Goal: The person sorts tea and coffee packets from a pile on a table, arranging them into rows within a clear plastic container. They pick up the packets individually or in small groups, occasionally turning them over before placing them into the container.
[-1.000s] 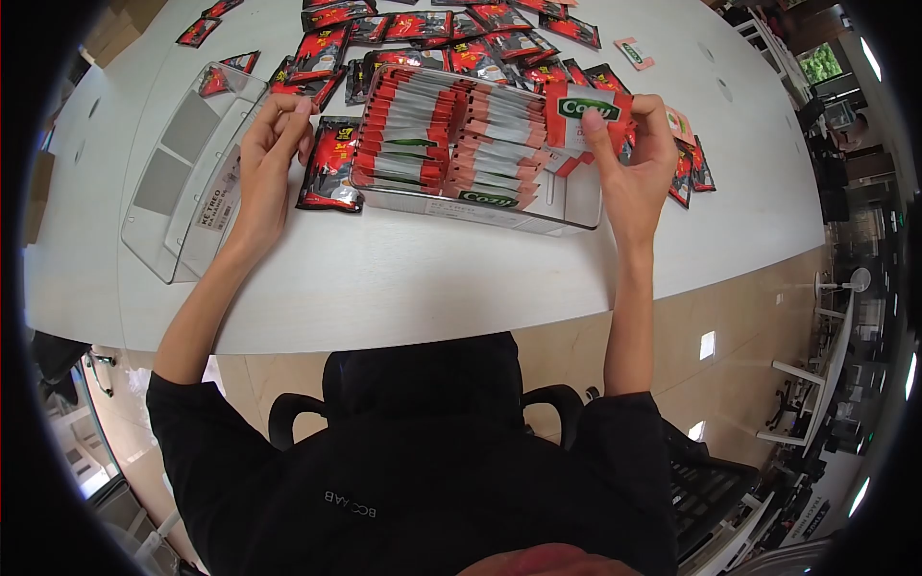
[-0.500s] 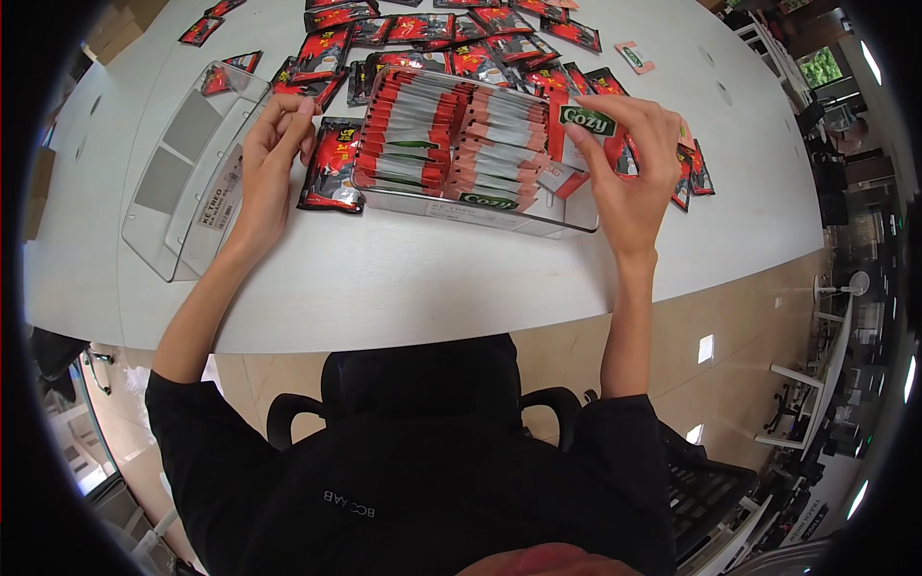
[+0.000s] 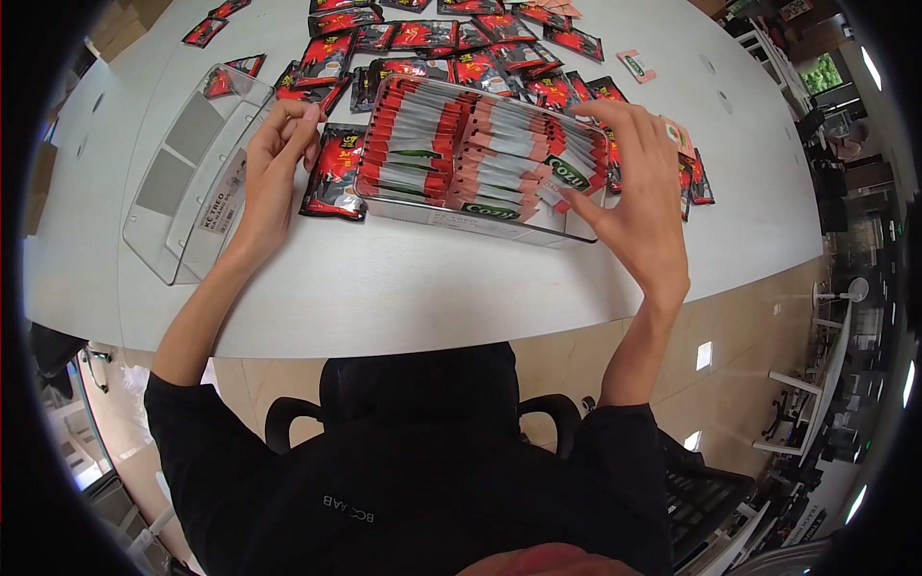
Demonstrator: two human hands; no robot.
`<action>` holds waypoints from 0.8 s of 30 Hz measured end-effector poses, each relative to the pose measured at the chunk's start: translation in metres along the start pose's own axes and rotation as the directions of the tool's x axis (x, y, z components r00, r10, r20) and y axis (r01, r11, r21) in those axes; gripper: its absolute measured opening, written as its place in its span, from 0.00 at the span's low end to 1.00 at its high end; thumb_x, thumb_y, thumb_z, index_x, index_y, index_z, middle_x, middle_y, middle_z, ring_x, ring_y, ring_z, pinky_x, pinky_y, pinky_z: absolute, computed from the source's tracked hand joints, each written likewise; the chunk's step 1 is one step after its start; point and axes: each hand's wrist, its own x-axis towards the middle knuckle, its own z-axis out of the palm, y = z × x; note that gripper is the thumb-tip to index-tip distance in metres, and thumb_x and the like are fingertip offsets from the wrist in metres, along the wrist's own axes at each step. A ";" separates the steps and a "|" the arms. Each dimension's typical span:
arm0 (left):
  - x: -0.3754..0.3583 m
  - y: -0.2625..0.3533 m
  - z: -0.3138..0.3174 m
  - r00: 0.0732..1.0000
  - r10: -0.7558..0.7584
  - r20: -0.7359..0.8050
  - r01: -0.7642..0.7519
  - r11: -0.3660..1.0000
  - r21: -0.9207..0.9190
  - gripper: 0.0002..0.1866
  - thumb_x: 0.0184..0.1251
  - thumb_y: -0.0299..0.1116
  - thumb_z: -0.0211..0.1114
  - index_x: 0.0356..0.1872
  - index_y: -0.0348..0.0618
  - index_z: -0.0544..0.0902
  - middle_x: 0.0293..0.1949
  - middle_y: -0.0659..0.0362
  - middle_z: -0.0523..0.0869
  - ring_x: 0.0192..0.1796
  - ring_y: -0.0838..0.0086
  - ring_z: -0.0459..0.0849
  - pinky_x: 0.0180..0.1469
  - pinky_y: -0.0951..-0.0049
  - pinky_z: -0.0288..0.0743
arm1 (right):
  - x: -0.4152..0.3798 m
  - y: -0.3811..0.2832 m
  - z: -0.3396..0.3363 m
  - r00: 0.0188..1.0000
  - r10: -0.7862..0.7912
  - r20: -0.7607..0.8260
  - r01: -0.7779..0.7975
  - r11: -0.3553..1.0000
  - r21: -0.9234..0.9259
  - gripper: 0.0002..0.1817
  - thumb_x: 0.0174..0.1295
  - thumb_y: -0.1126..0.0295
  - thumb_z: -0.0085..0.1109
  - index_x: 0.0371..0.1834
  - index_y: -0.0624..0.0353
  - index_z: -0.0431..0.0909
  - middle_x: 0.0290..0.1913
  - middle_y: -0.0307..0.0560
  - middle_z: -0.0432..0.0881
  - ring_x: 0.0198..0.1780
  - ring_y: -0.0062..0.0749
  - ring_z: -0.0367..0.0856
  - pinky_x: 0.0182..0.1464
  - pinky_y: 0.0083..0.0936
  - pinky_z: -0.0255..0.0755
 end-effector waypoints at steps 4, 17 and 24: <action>0.000 0.000 0.001 1.000 0.003 -0.003 -0.003 1.000 0.020 0.10 0.79 0.39 0.59 0.40 0.44 0.78 0.23 0.71 0.70 0.29 0.87 0.66 0.39 0.83 0.59 | 0.006 0.005 0.005 0.987 0.011 0.163 -0.001 0.998 -0.062 0.37 0.43 0.82 0.70 0.62 0.52 0.72 0.54 0.45 0.80 0.59 0.45 0.75 0.64 0.42 0.65; 0.000 -0.001 0.000 1.000 0.009 0.018 -0.009 1.000 0.011 0.10 0.79 0.39 0.59 0.41 0.44 0.78 0.24 0.70 0.69 0.30 0.87 0.66 0.35 0.82 0.59 | 0.017 0.006 0.012 0.951 0.013 0.308 -0.068 0.983 0.168 0.40 0.45 0.78 0.70 0.67 0.50 0.68 0.58 0.48 0.79 0.63 0.47 0.74 0.67 0.40 0.62; 0.001 -0.002 -0.001 0.999 0.025 0.034 -0.025 1.000 -0.009 0.10 0.79 0.39 0.59 0.40 0.43 0.78 0.24 0.70 0.73 0.30 0.88 0.68 0.34 0.82 0.61 | 0.031 0.040 0.008 0.962 -0.062 0.265 -0.107 0.809 0.577 0.37 0.55 0.70 0.73 0.70 0.51 0.68 0.60 0.46 0.82 0.63 0.36 0.77 0.64 0.38 0.68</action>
